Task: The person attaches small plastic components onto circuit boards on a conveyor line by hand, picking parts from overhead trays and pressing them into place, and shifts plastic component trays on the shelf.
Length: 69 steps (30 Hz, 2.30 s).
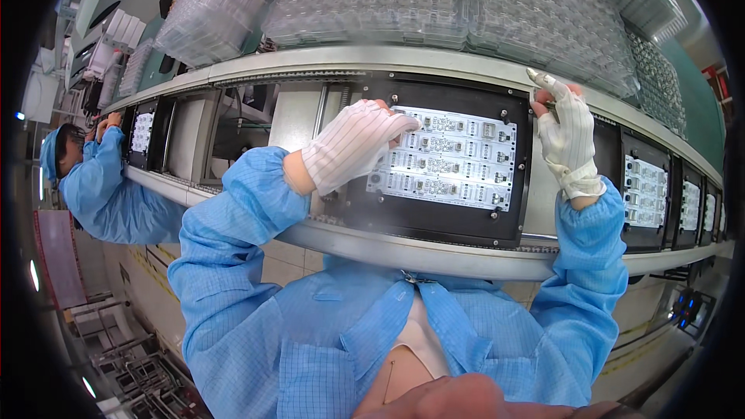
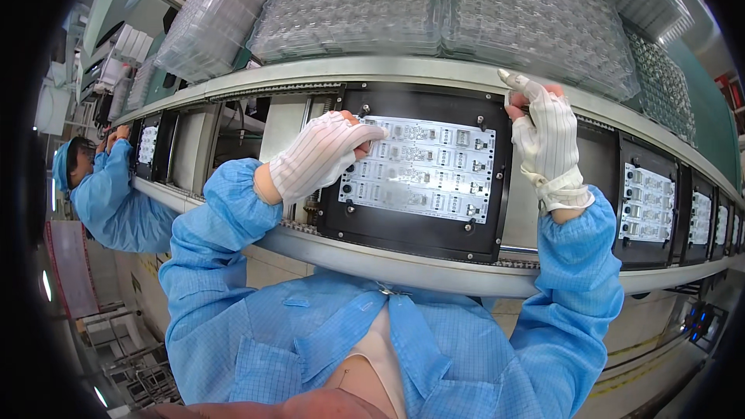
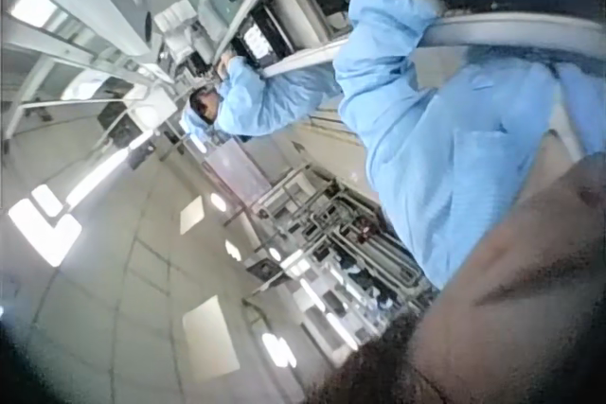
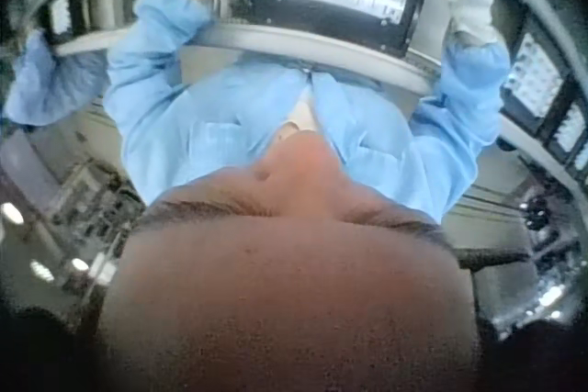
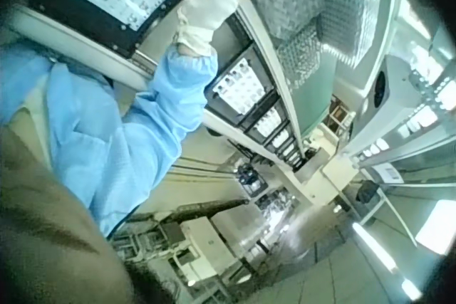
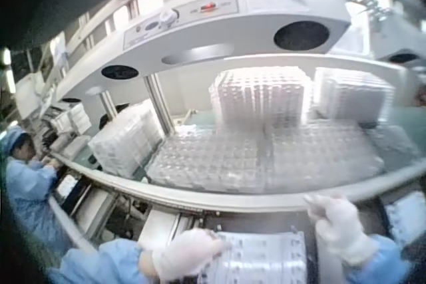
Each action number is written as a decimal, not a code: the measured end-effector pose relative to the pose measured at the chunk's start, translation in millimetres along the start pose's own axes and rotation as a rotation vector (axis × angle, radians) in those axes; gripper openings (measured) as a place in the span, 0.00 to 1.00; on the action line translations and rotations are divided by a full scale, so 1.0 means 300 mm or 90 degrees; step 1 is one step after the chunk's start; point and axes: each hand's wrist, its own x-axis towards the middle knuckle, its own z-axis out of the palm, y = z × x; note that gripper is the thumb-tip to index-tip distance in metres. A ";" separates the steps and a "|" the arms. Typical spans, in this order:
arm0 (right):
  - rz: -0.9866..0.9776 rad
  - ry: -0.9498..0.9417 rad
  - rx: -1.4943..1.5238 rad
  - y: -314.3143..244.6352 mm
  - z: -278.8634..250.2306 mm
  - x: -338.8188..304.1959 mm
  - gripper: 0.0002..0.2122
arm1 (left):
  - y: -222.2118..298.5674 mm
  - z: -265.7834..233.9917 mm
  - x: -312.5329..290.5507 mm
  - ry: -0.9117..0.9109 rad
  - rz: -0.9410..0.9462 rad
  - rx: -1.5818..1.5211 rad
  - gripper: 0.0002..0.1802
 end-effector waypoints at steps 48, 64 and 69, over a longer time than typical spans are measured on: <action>0.010 -0.266 -0.039 -0.124 -0.007 -0.102 0.32 | -0.015 0.108 0.020 0.201 0.064 -0.054 0.22; -0.047 -0.354 -0.074 -0.172 -0.084 -0.049 0.28 | 0.009 0.059 -0.013 0.219 0.071 -0.072 0.23; 0.004 -0.440 -0.063 -0.164 -0.111 -0.033 0.26 | 0.014 0.043 -0.028 0.218 0.075 -0.067 0.23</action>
